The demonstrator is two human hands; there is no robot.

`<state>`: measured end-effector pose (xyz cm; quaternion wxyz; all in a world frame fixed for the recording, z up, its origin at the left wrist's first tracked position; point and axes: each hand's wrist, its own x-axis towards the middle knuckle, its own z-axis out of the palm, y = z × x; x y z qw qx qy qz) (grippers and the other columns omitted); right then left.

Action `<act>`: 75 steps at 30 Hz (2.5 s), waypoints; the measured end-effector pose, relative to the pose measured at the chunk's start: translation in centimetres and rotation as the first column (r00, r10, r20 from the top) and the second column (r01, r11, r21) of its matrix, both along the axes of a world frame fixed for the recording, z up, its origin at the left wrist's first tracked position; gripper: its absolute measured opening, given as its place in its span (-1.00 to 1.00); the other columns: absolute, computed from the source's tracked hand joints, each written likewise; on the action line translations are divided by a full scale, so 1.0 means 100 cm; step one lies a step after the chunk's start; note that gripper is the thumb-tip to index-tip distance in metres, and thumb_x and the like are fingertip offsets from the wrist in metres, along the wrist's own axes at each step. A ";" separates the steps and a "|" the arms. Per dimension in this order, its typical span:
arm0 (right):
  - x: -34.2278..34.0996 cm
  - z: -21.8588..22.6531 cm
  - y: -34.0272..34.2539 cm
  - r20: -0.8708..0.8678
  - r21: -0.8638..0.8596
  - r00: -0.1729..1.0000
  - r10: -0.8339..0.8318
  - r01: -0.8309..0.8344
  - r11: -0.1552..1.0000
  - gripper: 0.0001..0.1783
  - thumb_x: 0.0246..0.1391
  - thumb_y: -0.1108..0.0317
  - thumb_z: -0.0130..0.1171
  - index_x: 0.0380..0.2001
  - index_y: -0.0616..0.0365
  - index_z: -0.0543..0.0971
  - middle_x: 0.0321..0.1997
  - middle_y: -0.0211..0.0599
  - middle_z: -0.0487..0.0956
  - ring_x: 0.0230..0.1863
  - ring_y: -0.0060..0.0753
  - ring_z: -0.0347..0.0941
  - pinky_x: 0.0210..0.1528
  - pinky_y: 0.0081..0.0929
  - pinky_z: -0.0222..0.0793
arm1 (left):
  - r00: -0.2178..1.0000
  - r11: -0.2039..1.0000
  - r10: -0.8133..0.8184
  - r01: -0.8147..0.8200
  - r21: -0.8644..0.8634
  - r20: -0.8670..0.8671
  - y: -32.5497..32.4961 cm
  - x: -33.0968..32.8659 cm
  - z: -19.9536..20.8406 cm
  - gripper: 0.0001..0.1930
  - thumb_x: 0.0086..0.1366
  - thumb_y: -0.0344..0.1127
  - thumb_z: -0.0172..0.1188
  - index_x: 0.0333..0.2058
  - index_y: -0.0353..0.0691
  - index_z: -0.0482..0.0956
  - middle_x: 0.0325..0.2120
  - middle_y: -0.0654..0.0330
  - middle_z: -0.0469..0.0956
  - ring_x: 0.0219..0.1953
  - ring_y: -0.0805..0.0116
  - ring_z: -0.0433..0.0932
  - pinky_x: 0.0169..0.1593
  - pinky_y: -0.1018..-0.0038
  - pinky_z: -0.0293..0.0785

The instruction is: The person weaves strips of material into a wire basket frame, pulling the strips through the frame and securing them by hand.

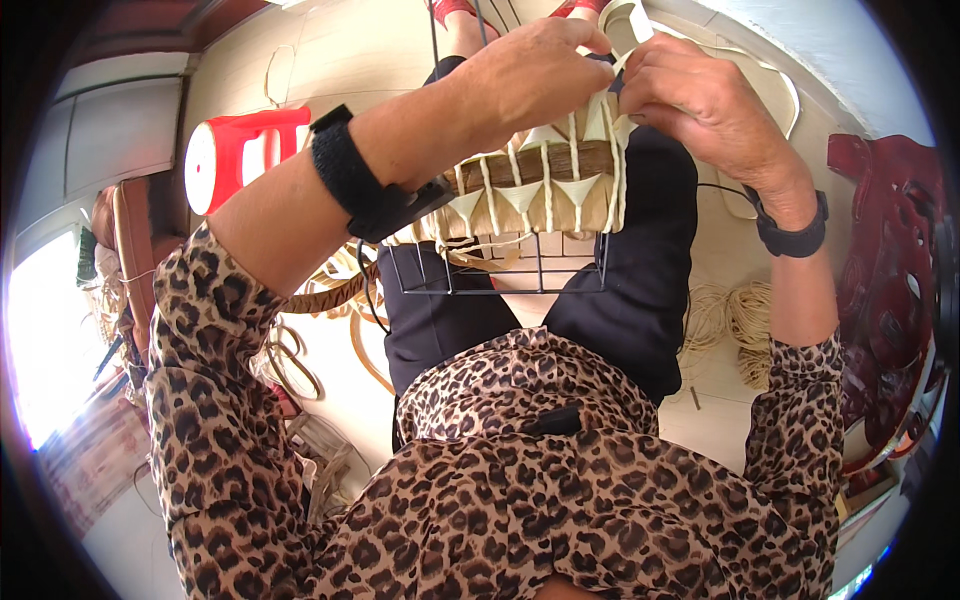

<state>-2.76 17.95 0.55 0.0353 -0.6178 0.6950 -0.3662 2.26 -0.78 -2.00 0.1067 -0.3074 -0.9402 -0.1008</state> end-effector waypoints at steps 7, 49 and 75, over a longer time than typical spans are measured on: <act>0.006 0.026 -0.010 -0.119 0.020 0.993 0.024 -0.022 1.000 -0.85 -0.30 0.60 0.19 -0.55 0.20 0.47 -0.49 -0.33 0.41 -0.34 -0.29 0.36 -0.21 -0.42 0.27 | 0.980 0.948 -0.010 -0.054 0.315 0.198 -0.007 0.022 0.021 -0.78 0.12 -0.41 0.01 -0.24 -0.28 0.51 -0.16 0.14 0.46 -0.25 0.24 0.52 -0.15 0.48 0.42; 0.032 0.006 -0.048 -0.042 0.259 0.998 0.042 -0.030 0.965 -0.94 -0.21 0.51 0.07 -0.60 0.23 0.53 -0.56 -0.12 0.48 -0.44 -0.13 0.45 -0.30 -0.29 0.36 | 0.728 0.198 -0.367 -0.548 0.813 0.580 -0.026 0.052 -0.022 -0.63 0.27 -0.29 -0.07 0.00 -0.38 0.37 -0.27 0.15 0.53 -0.25 0.51 0.51 -0.14 0.64 0.42; 0.061 0.006 -0.064 -0.136 0.172 0.960 0.243 -0.219 0.960 -0.83 -0.18 0.40 0.18 -0.42 0.04 0.46 -0.48 -0.40 0.40 -0.27 -0.33 0.38 -0.05 -0.32 0.20 | 0.612 0.048 0.028 -0.791 0.611 0.790 0.010 0.164 0.010 -0.82 0.26 -0.32 0.07 -0.25 -0.31 0.45 -0.58 0.32 0.48 -0.60 0.66 0.40 -0.55 0.74 0.26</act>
